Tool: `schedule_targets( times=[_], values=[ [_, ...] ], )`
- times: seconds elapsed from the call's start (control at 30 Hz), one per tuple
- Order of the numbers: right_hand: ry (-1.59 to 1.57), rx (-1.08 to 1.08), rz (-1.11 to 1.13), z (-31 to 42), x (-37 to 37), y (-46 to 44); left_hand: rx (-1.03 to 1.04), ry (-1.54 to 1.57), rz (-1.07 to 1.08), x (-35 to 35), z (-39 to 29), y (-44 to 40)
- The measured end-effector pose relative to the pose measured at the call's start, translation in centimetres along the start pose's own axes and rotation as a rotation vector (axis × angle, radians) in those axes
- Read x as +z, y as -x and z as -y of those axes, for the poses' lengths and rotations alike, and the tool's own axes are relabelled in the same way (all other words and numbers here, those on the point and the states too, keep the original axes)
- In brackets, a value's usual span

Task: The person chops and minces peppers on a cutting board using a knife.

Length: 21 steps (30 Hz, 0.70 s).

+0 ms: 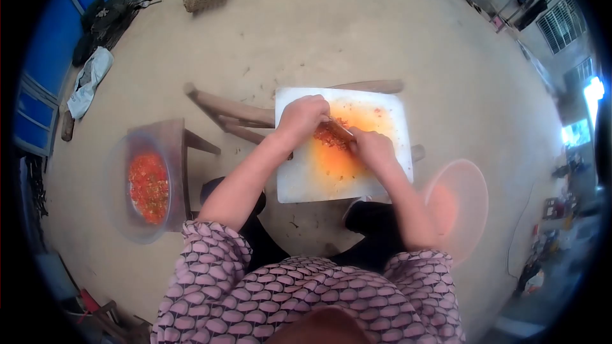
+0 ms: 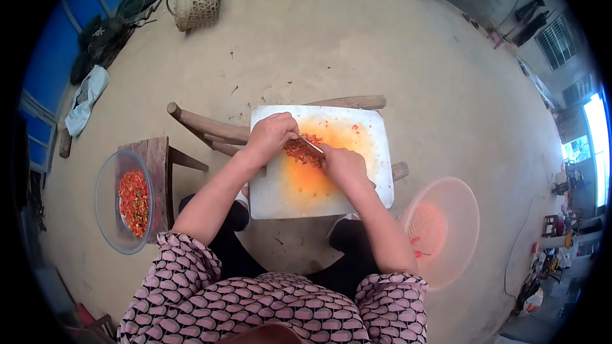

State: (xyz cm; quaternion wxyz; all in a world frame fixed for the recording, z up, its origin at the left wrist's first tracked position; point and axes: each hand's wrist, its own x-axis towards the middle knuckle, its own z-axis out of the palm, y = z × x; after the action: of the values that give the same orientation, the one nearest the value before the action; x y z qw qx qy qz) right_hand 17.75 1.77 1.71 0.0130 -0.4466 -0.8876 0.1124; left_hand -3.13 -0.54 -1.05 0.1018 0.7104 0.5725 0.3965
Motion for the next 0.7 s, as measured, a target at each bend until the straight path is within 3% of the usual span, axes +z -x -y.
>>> schedule_targets(
  times=[0.3,0.43,0.7],
  values=[
    [0.047,0.021,-0.029,0.9,-3.2,1.6,0.041,-0.001,-0.03,-0.8,-2.0,0.1],
    [0.061,0.018,0.038,0.7,-0.8,0.8,0.006,0.031,-0.014,0.6,-1.1,0.5],
    [-0.058,-0.004,-0.068,0.2,0.1,0.8,-0.042,0.143,-0.02,0.8,-1.7,0.4]
  ],
)
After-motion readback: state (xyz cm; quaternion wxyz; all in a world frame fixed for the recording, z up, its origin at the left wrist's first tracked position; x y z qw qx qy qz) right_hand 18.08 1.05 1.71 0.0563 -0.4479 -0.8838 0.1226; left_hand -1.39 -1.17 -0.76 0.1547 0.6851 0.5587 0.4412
